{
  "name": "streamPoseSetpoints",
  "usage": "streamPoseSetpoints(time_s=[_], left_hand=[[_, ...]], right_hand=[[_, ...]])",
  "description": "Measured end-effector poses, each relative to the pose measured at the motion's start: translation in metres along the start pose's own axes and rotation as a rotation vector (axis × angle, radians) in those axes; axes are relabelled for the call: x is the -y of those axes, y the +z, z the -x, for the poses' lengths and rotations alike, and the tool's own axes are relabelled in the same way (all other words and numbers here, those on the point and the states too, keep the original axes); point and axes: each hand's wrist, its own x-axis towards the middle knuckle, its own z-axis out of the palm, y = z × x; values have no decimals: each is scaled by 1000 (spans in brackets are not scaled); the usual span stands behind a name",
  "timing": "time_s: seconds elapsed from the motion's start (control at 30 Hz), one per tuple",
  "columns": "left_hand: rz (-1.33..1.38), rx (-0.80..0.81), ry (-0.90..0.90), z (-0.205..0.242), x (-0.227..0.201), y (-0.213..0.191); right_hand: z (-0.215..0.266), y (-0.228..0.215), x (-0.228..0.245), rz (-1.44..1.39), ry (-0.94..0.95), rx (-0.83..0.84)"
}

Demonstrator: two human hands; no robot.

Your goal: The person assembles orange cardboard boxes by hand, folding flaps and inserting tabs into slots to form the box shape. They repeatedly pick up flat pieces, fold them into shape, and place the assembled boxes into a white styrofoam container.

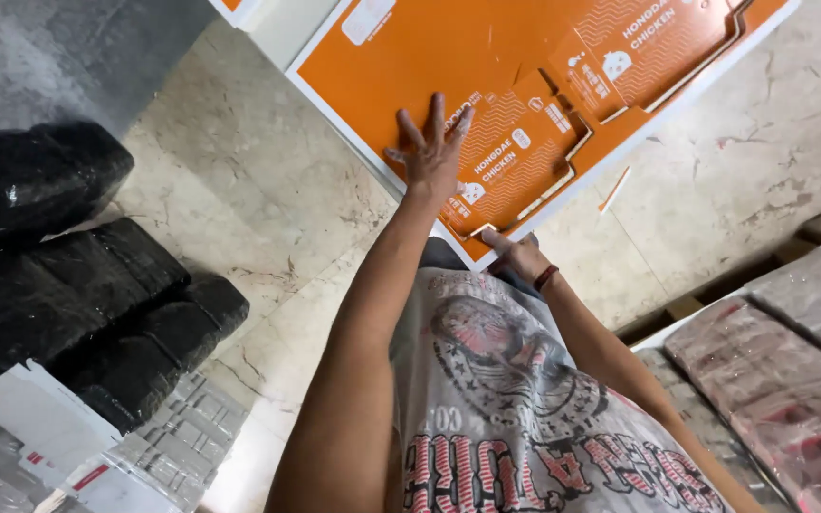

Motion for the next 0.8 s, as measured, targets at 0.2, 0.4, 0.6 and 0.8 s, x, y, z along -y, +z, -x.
streamPoseSetpoints(time_s=[0.2, 0.4, 0.6, 0.8], left_hand=[[8, -53, -28, -14, 7, 6], [713, -305, 21, 33, 59, 25], [2107, -299, -702, 94, 33, 82], [2251, -500, -879, 78, -1, 90]], right_hand=[[-28, -20, -26, 595, -741, 22], [7, -5, 20, -375, 88, 51], [44, -13, 70, -288, 401, 142], [-46, -99, 43, 725, 177, 824]])
